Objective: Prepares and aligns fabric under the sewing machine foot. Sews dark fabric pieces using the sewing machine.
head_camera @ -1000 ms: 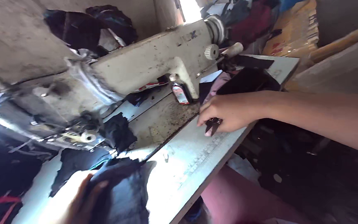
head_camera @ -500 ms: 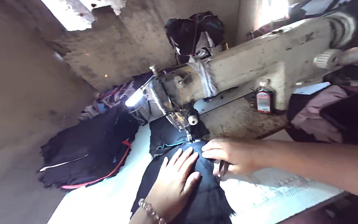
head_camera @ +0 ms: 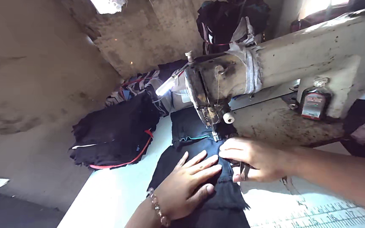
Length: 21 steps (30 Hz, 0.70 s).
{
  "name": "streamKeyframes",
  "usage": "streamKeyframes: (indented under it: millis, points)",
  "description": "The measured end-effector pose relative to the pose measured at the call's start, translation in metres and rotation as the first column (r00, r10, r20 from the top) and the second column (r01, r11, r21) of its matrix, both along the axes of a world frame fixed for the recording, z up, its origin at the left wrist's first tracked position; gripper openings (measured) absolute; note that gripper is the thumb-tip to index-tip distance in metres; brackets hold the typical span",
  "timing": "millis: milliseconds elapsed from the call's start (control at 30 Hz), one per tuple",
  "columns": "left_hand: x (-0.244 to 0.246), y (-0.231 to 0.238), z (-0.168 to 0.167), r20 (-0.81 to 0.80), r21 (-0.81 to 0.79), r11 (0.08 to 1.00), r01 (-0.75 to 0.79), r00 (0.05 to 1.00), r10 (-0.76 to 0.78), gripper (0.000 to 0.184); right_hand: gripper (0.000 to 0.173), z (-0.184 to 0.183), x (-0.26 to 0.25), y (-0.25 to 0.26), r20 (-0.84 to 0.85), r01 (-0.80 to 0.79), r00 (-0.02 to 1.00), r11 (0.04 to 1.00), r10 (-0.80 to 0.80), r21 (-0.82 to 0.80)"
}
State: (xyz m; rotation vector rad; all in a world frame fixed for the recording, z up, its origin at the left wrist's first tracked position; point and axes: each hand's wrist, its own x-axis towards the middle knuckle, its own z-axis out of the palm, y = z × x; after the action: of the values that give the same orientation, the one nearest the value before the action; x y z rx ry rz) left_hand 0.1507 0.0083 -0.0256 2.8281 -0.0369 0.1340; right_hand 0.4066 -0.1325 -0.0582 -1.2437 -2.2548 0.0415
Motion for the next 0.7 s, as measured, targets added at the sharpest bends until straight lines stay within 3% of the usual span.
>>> streamKeyframes:
  millis: [367,533,700]
  points:
    - [0.012,0.010,0.005,-0.038,-0.063,0.998,0.029,0.999,-0.031,0.055,0.063,0.008,0.002,0.000,0.044,0.148,0.989,0.981,-0.143,-0.126]
    - [0.016,0.021,0.006,-0.038,-0.093,0.993,0.067,0.997,-0.071,0.051,0.063,0.000,-0.006,-0.006,0.050,-0.041,0.998,0.982,0.032,0.184]
    - [0.027,0.033,0.005,-0.047,-0.057,0.997,0.042,0.998,-0.045,0.054,0.064,-0.004,-0.007,-0.004,0.032,-0.010,0.999,0.991,0.005,0.135]
